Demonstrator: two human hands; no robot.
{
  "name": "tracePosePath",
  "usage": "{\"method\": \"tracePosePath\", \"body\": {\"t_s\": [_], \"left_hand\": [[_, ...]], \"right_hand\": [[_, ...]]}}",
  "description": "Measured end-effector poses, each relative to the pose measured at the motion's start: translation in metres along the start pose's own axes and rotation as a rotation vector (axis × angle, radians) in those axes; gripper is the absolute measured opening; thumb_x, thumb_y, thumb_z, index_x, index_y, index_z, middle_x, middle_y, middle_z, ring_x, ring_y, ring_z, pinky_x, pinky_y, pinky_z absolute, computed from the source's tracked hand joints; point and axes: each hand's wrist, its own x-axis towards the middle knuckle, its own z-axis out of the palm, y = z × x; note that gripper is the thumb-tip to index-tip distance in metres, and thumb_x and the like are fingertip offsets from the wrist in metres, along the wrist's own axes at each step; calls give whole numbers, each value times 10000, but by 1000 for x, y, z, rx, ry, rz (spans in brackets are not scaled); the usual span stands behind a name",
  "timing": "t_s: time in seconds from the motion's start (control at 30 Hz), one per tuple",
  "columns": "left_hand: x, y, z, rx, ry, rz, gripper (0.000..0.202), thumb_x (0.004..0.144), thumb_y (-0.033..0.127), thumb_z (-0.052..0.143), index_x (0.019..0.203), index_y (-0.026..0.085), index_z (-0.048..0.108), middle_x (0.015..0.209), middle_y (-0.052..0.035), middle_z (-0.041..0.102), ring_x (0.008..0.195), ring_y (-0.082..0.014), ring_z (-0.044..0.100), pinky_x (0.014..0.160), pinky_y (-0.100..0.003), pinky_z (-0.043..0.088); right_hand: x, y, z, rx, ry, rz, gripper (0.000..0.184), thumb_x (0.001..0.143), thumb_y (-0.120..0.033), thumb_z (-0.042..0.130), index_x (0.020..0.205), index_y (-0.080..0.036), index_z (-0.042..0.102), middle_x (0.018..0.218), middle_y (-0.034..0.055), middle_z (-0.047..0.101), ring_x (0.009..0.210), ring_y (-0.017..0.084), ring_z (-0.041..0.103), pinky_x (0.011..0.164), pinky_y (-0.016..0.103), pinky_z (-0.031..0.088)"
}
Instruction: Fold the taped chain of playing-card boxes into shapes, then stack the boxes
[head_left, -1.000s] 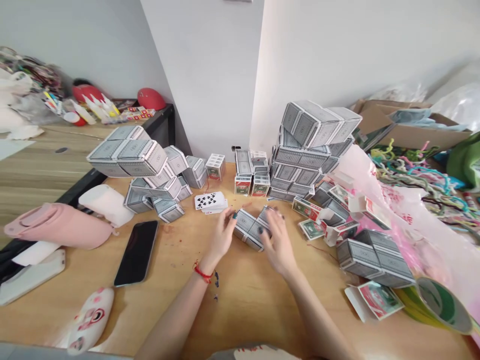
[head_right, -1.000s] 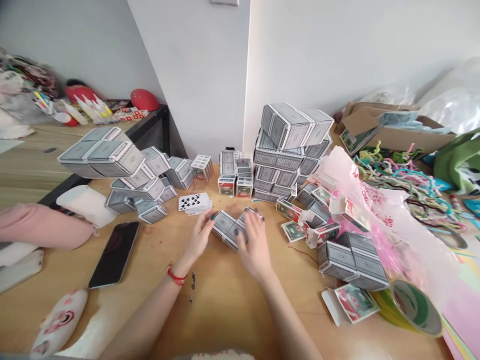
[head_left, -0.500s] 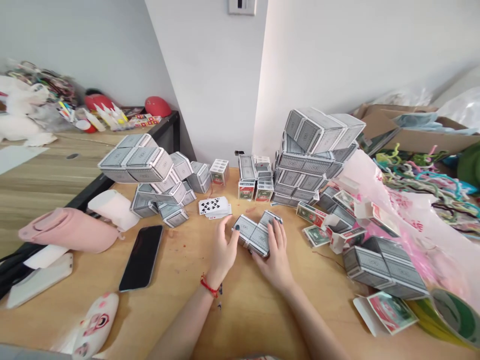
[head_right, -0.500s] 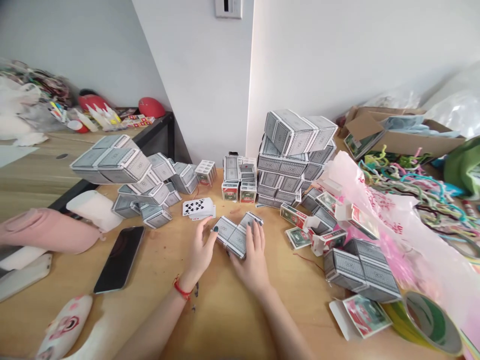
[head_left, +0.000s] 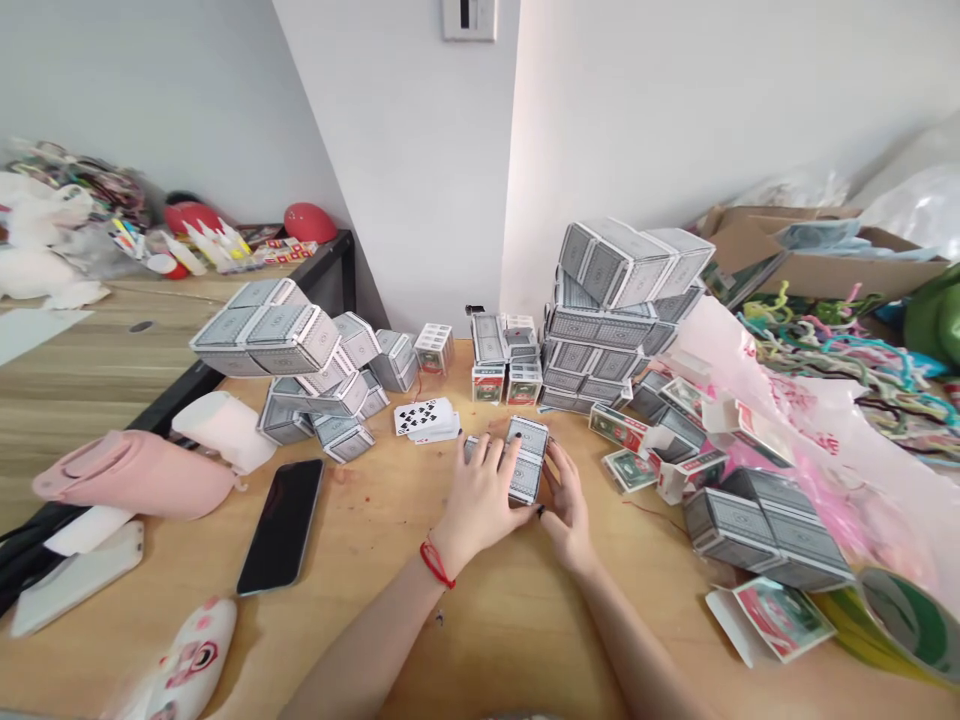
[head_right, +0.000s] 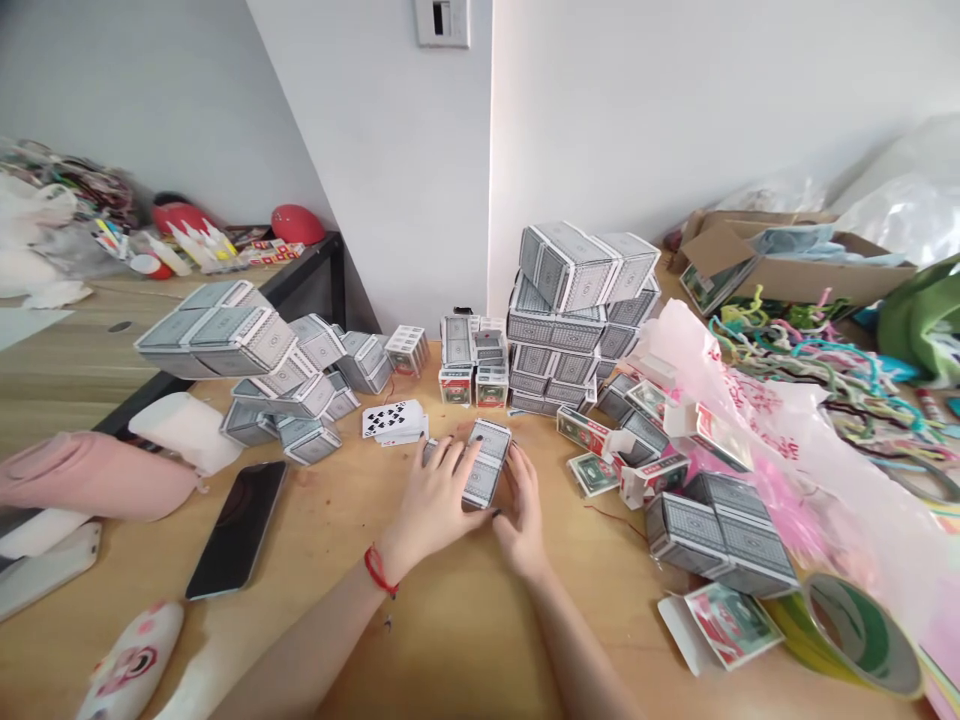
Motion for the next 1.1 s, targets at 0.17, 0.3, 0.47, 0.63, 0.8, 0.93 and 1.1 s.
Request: {"method": "tracePosePath", "body": {"t_s": [0.17,0.3,0.47,0.63,0.8,0.93,1.1], "left_hand": [[-5,-8,0,10,-18,105,725,689,452,641,1353,226,454,1182,-128,554,1190,-328,447,1091,-568,184],[-17,-17,-1,1,12,151,674,683,420,631,1328,275,493,1148,-117,547,1159,-316,463,1082,-571,198],[-29,-22,-22,-93,145,132,662,645,367,623,1294,271,538,1123,-111,511,1108,-294,469,1075,-538,242],[-29,-19,-29,-47,225,81,591,670,374,615,1255,302,575,1149,-109,479,1125,-306,441,1066,-557,237],[-27,-23,-1,25,137,111,536,675,356,642,1210,344,609,1085,-103,507,1091,-313,448,1020,-523,319],[-26,-26,5,22,152,133,483,685,341,627,1167,337,635,1054,-97,516,1085,-302,459,1019,-514,337],[-25,-32,-34,46,226,202,501,662,348,611,1161,304,634,1096,-98,523,1089,-298,481,1025,-537,347]], "right_hand": [[5,-1,-2,188,71,-11,646,706,-245,588,1334,-266,439,1456,75,358,1356,304,342,1111,518,284],[7,-1,-4,278,162,57,566,729,-328,636,1276,-269,503,1417,86,434,1292,312,427,1064,524,343],[8,0,-2,317,244,136,425,788,-400,606,1184,-247,577,1283,100,560,1207,286,507,1005,489,418],[8,-2,1,331,322,149,342,820,-426,561,1090,-226,622,1144,86,619,1129,254,554,988,463,444],[8,0,0,268,363,148,293,813,-416,574,1015,-215,642,1075,63,640,1081,229,578,1002,445,438],[9,2,0,176,333,206,305,817,-452,565,954,-192,646,1039,70,651,1000,224,618,948,429,482],[9,4,0,93,324,229,307,800,-463,586,905,-181,645,972,71,659,873,213,657,866,405,520]]}}
